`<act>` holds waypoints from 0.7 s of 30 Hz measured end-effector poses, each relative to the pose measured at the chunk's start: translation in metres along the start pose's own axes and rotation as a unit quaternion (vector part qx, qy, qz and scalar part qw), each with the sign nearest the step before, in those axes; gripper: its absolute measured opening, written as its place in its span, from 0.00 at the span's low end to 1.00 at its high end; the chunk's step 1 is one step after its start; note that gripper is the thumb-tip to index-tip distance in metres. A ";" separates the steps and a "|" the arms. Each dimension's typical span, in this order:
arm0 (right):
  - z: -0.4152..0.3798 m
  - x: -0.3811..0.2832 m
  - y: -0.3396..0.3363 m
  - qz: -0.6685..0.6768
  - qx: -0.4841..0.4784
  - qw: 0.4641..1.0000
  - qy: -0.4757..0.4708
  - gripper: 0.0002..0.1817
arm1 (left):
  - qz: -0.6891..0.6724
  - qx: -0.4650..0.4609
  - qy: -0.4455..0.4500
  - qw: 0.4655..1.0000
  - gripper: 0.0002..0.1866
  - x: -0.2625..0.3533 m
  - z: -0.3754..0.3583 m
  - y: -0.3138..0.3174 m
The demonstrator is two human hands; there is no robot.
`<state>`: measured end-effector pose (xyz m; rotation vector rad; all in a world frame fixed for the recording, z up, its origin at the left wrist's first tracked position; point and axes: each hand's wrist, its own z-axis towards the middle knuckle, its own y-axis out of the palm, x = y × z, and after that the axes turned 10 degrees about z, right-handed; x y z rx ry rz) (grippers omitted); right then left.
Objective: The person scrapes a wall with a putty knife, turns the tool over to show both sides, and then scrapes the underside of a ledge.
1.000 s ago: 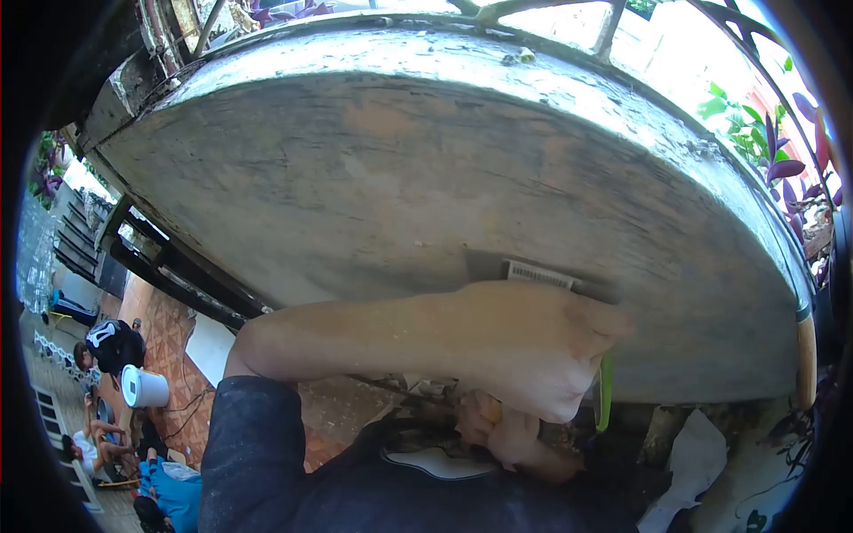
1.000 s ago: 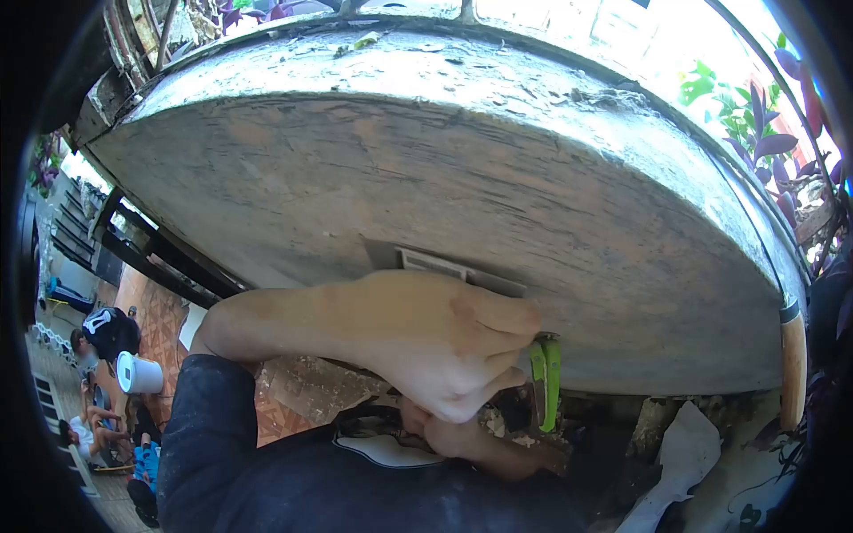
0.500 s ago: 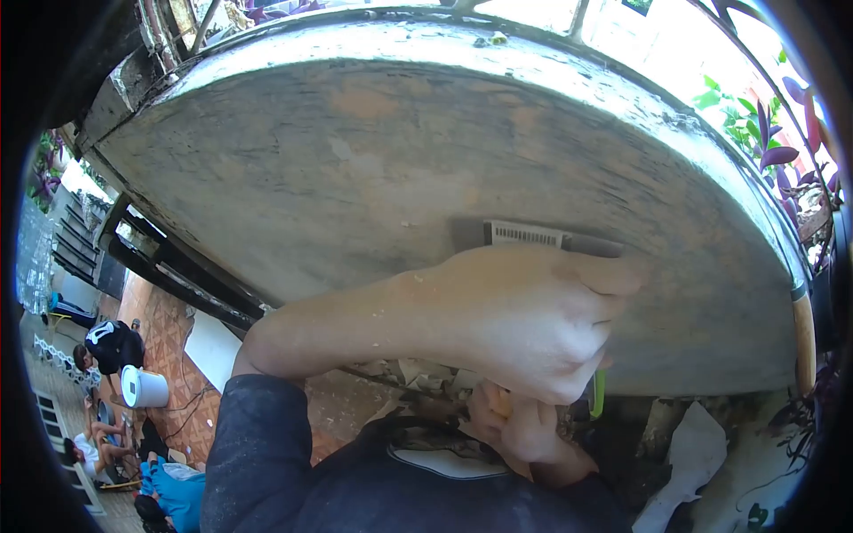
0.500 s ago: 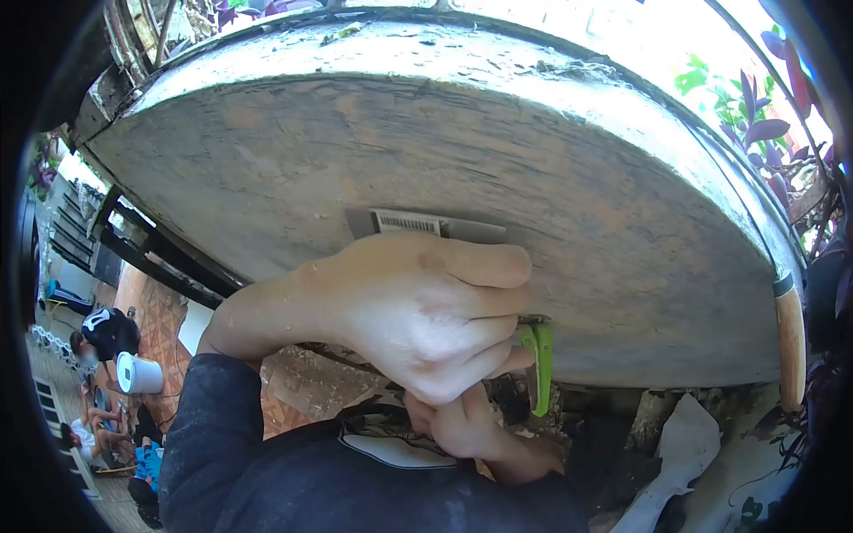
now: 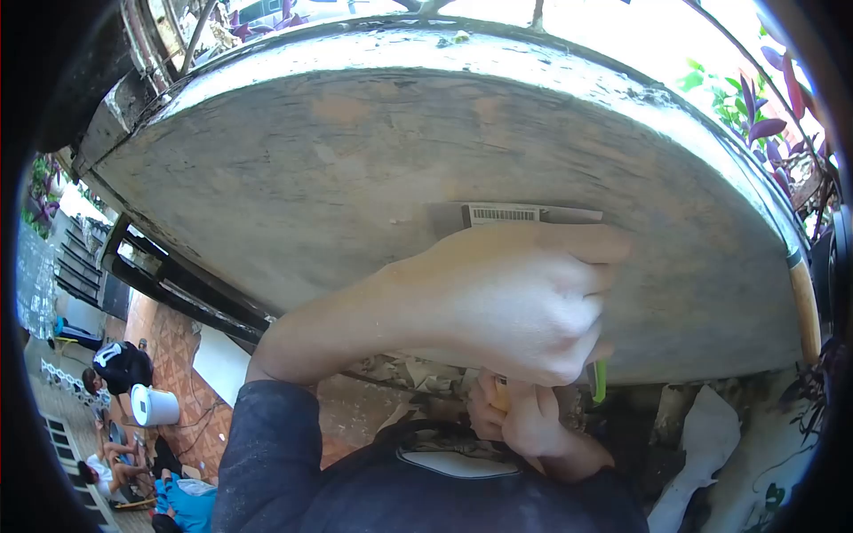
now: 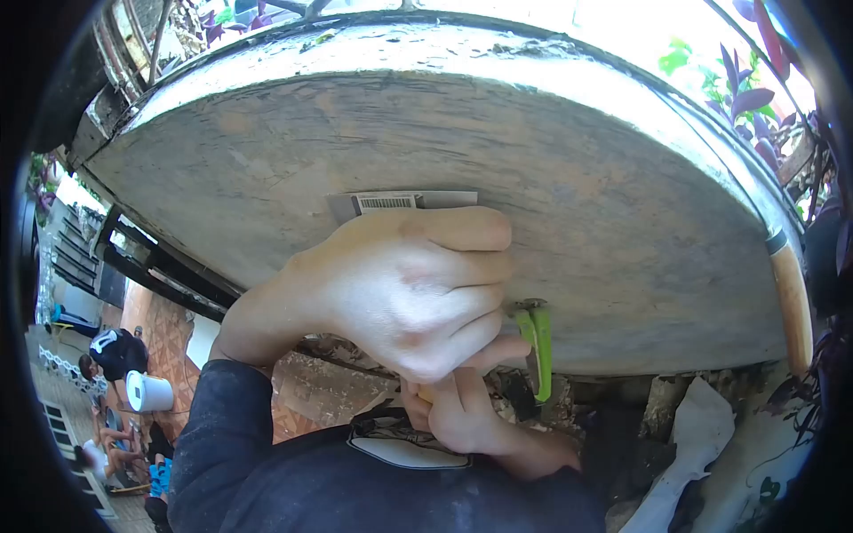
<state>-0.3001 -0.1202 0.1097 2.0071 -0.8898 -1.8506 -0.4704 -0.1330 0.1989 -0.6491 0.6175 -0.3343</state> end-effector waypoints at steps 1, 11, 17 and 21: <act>-0.005 0.000 -0.004 -0.002 0.000 1.000 0.005 0.24 | -0.009 0.005 -0.001 1.000 0.11 0.003 -0.001 0.003; -0.009 -0.002 -0.001 -0.004 0.022 1.000 -0.008 0.26 | -0.047 0.027 0.008 0.999 0.14 0.004 0.006 0.004; -0.002 -0.013 0.004 -0.037 0.038 0.998 -0.015 0.28 | -0.002 0.002 0.002 1.000 0.14 -0.005 0.012 -0.010; 0.004 -0.012 -0.002 -0.003 0.005 1.000 -0.014 0.30 | -0.036 0.003 -0.006 0.999 0.17 -0.003 0.005 0.005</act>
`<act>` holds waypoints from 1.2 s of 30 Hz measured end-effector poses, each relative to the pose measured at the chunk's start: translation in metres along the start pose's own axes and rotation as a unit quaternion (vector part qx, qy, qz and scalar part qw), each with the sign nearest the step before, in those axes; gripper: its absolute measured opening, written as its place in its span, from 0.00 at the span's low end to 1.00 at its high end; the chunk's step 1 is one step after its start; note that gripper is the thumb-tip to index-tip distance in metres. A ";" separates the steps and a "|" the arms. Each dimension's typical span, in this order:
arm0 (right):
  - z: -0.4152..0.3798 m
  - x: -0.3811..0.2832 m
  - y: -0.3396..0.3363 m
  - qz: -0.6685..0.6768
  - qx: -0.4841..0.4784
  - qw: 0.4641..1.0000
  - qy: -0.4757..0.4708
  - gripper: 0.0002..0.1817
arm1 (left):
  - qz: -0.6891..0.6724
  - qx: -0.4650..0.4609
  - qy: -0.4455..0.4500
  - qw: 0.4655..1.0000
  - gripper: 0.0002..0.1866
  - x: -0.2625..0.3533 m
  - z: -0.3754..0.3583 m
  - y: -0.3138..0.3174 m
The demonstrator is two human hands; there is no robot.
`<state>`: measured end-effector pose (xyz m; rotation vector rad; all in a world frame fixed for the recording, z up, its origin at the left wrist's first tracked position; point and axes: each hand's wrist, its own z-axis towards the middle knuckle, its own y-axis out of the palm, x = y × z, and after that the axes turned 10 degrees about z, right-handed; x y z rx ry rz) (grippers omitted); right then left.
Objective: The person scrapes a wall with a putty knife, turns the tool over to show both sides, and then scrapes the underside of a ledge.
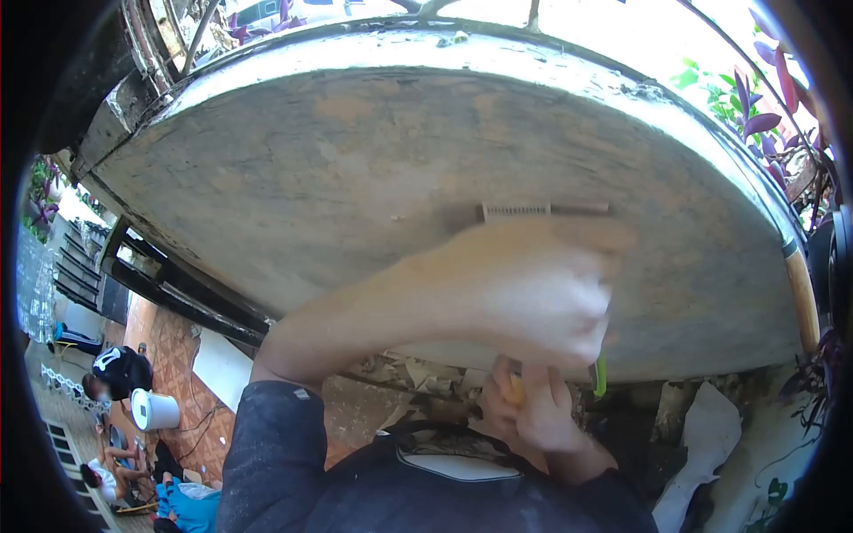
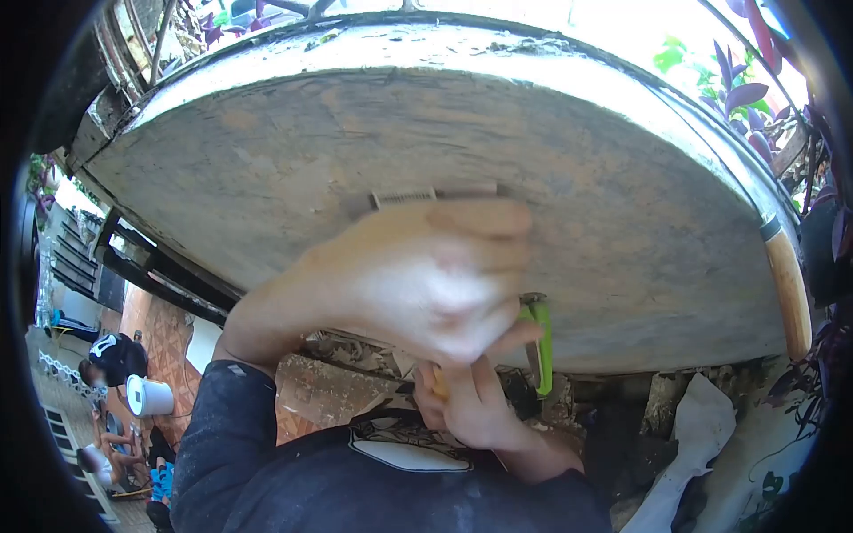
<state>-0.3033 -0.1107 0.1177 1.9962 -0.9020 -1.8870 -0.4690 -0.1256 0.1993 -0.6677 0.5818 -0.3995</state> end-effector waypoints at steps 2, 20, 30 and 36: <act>-0.003 0.002 0.004 0.031 -0.015 0.999 0.011 0.30 | 0.010 -0.009 -0.006 1.000 0.18 -0.001 0.006 -0.016; -0.001 -0.001 0.023 0.020 -0.014 1.000 -0.005 0.28 | 0.057 -0.024 0.009 0.998 0.17 -0.006 0.005 -0.026; 0.000 0.016 0.011 0.074 -0.032 0.996 0.025 0.22 | 0.052 -0.036 -0.018 0.998 0.17 0.006 -0.002 -0.017; 0.017 -0.008 0.031 -0.014 -0.045 0.998 -0.040 0.29 | 0.094 -0.055 0.017 0.994 0.15 -0.009 0.019 -0.047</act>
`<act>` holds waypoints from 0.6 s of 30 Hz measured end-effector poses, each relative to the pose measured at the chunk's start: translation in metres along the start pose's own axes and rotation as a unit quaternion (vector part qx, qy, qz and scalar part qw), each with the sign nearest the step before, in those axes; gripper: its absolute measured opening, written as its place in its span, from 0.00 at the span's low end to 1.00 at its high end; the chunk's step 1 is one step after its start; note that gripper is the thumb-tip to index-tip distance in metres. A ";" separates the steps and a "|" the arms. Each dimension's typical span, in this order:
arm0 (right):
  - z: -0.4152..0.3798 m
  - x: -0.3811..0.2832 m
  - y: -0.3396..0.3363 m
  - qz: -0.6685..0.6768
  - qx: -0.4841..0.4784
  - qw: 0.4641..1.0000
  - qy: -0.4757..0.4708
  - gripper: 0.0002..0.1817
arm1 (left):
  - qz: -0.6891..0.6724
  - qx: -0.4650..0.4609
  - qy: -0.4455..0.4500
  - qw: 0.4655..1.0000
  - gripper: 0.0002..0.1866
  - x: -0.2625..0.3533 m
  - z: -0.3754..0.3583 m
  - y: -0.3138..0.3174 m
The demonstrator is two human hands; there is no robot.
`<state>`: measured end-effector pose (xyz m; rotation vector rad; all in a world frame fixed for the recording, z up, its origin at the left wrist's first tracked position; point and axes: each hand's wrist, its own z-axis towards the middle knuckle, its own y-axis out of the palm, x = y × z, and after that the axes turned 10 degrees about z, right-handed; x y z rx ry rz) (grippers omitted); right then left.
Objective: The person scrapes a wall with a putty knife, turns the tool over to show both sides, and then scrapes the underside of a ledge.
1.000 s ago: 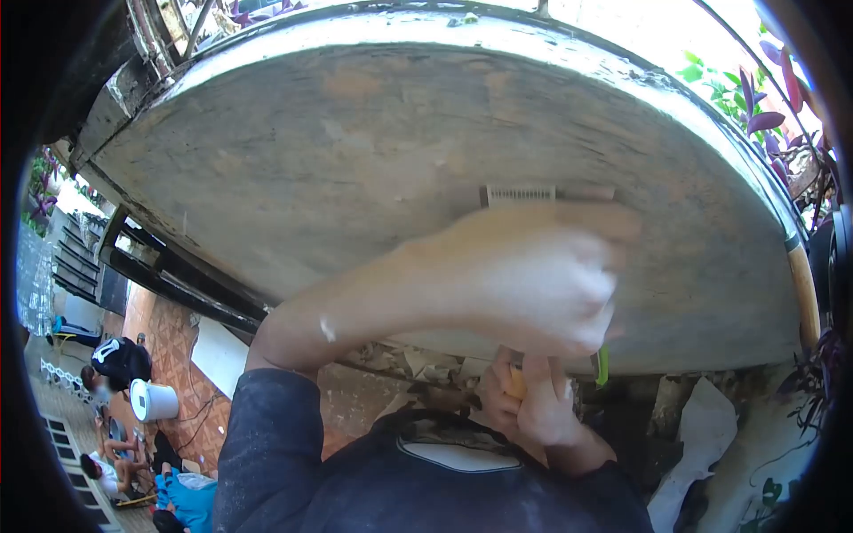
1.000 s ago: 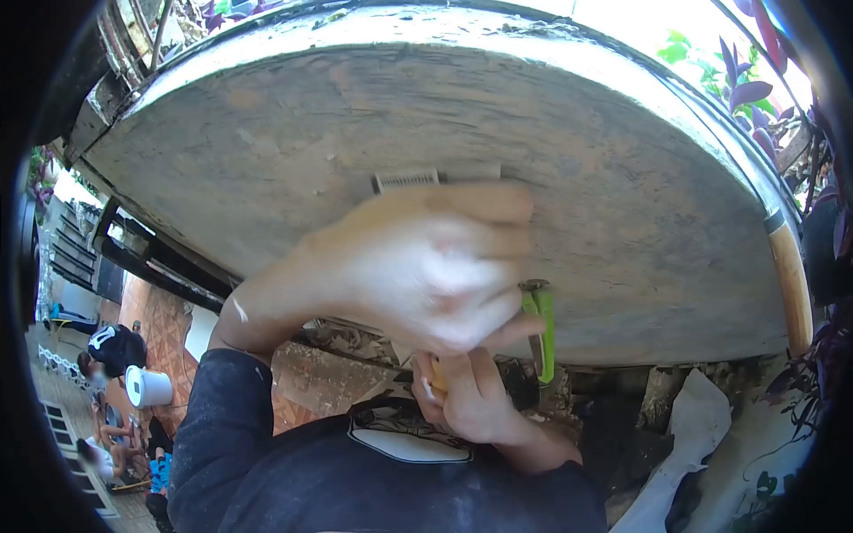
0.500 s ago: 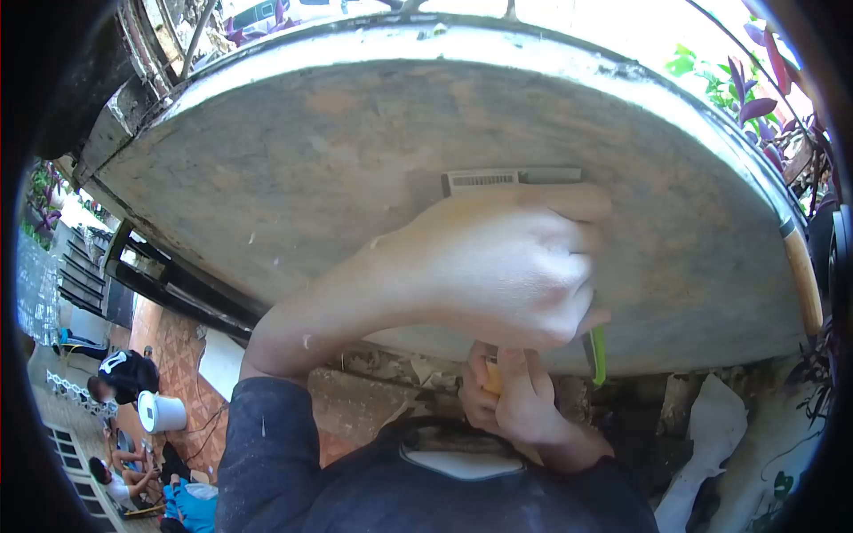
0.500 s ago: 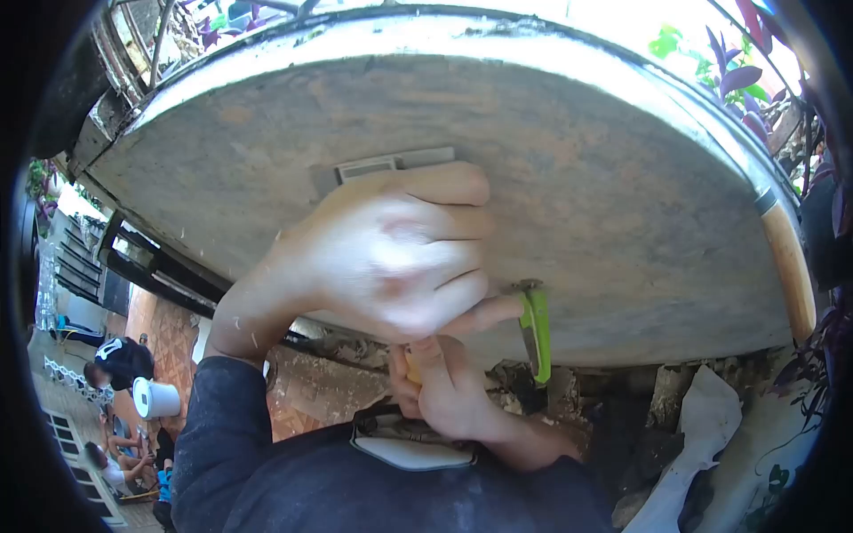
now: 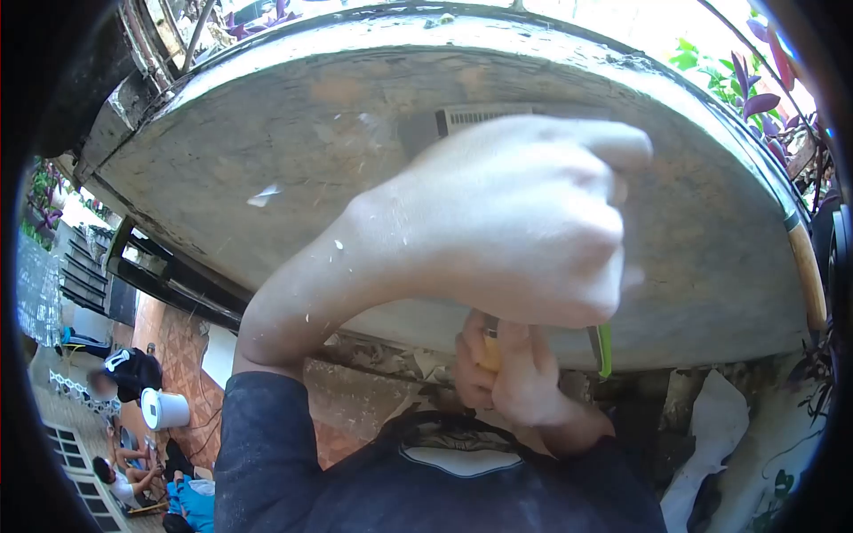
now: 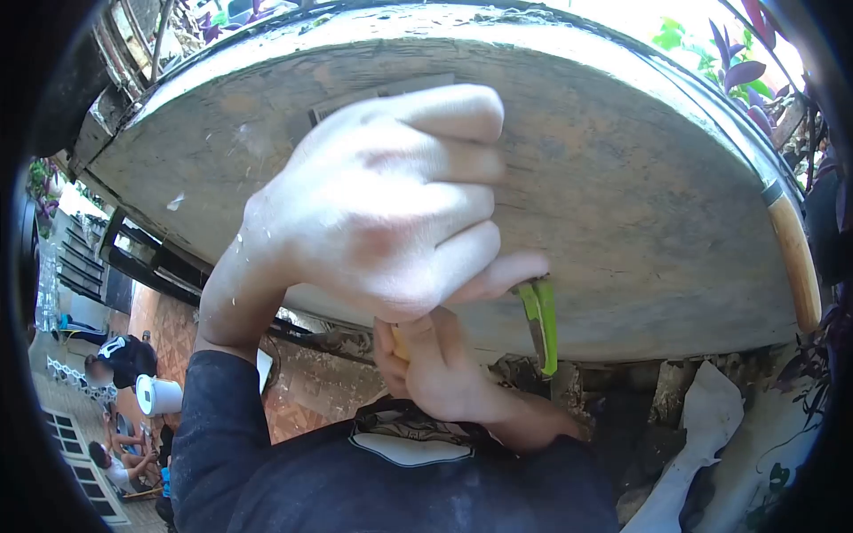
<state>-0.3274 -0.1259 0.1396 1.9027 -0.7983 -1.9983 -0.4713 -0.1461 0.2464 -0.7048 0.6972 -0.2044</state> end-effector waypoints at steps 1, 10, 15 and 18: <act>-0.003 0.010 0.001 0.020 0.003 1.000 0.001 0.29 | -0.005 -0.035 -0.027 0.999 0.16 0.011 -0.009 0.003; -0.017 0.050 -0.020 0.073 0.041 0.996 0.032 0.23 | -0.088 -0.055 -0.028 0.994 0.18 0.022 -0.019 0.036; -0.009 0.050 -0.032 -0.011 0.032 0.999 0.014 0.24 | -0.019 0.059 -0.026 0.998 0.18 0.030 -0.027 0.042; 0.001 0.056 -0.028 0.000 0.049 0.999 0.011 0.23 | 0.003 0.090 -0.046 0.995 0.18 0.028 -0.037 0.050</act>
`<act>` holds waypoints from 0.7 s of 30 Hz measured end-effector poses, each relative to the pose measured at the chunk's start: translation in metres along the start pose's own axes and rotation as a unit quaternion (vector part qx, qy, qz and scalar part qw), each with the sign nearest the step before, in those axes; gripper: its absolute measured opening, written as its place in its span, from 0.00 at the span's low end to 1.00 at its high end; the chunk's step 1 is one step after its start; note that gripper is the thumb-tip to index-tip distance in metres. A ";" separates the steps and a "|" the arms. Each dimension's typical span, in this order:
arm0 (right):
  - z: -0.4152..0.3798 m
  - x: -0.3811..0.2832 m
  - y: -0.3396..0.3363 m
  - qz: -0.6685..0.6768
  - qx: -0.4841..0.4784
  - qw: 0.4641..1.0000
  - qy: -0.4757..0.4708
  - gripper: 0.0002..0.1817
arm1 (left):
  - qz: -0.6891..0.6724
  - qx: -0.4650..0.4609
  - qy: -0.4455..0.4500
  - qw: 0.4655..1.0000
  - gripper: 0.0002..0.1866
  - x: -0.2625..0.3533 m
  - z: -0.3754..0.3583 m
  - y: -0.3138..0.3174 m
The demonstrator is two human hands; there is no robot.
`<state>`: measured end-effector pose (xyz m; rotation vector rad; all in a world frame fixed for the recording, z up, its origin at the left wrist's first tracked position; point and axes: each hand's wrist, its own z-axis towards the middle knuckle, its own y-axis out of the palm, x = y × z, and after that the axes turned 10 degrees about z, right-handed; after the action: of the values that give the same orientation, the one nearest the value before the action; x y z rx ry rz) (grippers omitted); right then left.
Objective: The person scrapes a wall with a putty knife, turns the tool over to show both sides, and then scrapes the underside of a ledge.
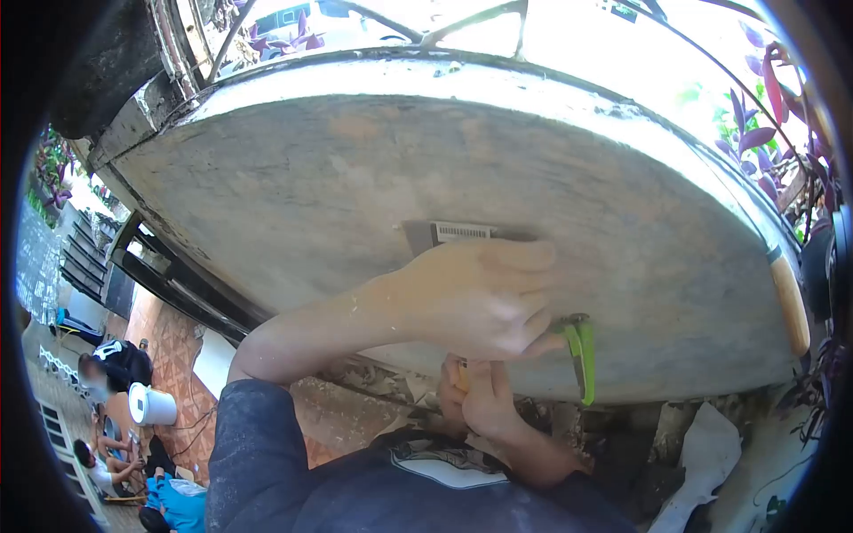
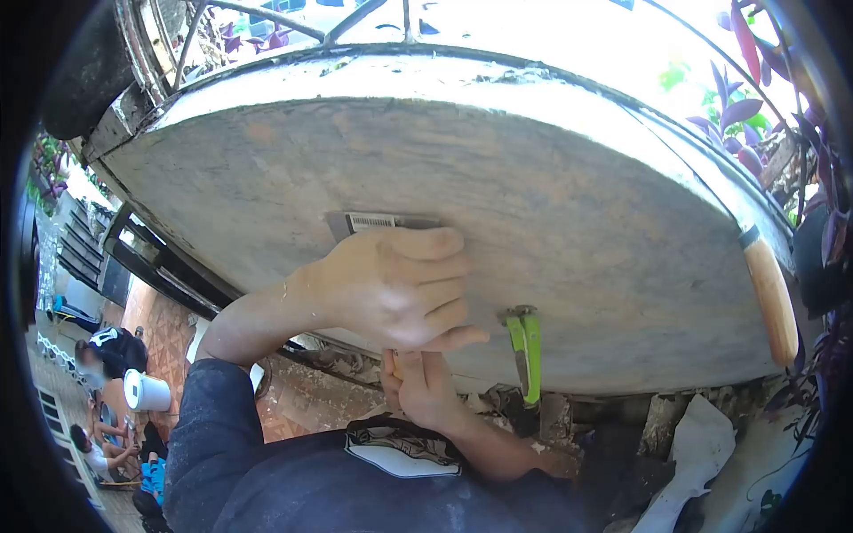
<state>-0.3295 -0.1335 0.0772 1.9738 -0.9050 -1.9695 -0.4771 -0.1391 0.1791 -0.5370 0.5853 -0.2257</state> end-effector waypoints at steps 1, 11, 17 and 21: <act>0.002 0.006 -0.002 0.022 0.015 1.000 0.003 0.22 | 0.003 -0.001 0.001 1.000 0.18 -0.001 0.000 -0.001; 0.001 -0.002 -0.017 -0.033 -0.063 0.997 -0.014 0.19 | 0.015 -0.018 -0.028 0.999 0.17 -0.003 -0.001 -0.009; -0.007 0.009 -0.011 0.012 -0.010 0.996 0.093 0.22 | -0.036 -0.034 -0.031 0.998 0.19 0.002 -0.012 -0.006; -0.003 0.042 -0.035 -0.037 -0.049 0.998 0.032 0.23 | -0.035 -0.014 -0.045 0.998 0.19 0.015 -0.024 0.009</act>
<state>-0.3209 -0.1298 0.0234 2.0298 -0.7151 -1.9379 -0.4785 -0.1464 0.1503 -0.5918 0.4839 -0.2592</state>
